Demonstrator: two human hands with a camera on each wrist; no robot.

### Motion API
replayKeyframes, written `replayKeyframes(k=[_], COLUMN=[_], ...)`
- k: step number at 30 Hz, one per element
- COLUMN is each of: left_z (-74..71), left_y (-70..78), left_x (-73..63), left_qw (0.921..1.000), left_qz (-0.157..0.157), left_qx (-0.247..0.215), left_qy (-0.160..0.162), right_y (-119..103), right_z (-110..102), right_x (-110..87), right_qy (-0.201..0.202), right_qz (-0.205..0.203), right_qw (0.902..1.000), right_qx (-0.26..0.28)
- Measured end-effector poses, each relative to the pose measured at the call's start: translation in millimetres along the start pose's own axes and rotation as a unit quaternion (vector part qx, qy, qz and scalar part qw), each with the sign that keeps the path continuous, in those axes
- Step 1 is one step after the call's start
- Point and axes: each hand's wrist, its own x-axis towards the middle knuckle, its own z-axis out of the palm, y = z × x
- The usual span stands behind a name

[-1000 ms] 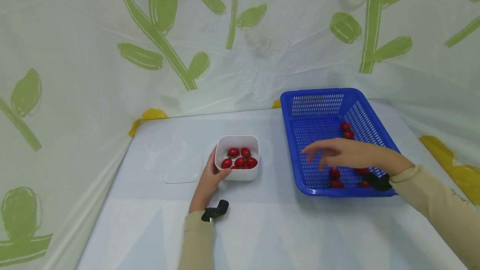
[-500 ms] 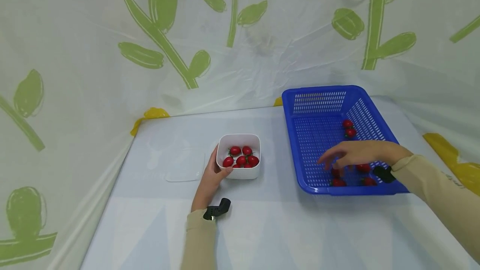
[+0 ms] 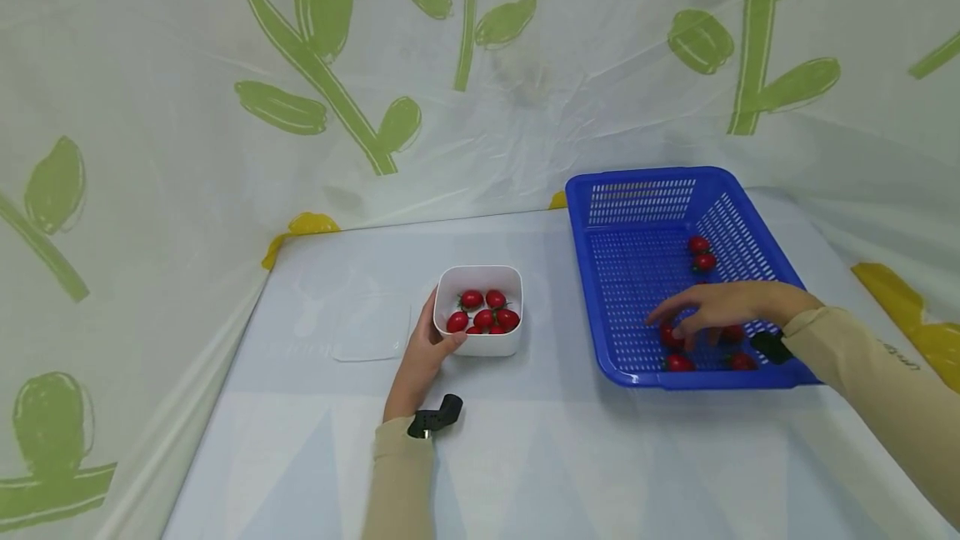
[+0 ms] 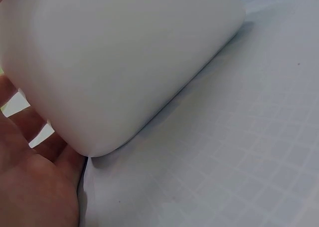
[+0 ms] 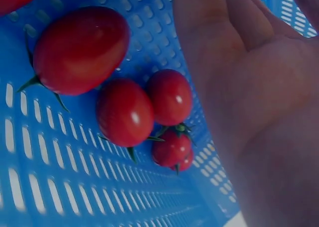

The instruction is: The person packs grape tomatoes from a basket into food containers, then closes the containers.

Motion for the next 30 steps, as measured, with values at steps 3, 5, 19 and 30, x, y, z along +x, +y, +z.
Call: replayKeyframes(k=[3,5,19,30], left_z=[0.2,0.3,-0.2,-0.2], left_y=[1.0,1.6,1.6,1.0], left_x=[-0.1,-0.3,0.9,0.8], left_qw=[1.0,1.0,0.9997,0.9999], left_qz=[-0.001,-0.005,-0.024,-0.012], left_qx=[0.001,0.002,-0.008,0.001], left_qy=[0.001,0.003,0.0,0.004], right_y=[2,2,-1,5], right_z=[0,0,6,11], right_x=[1.0,2.0,13.9,23.8], right_qy=[-0.002,-0.004,0.001,0.017], right_qz=[0.0,0.003,0.015,0.017], right_qw=[1.0,0.9999,0.999,0.9976], right_qx=[0.006,0.011,-0.043,-0.065])
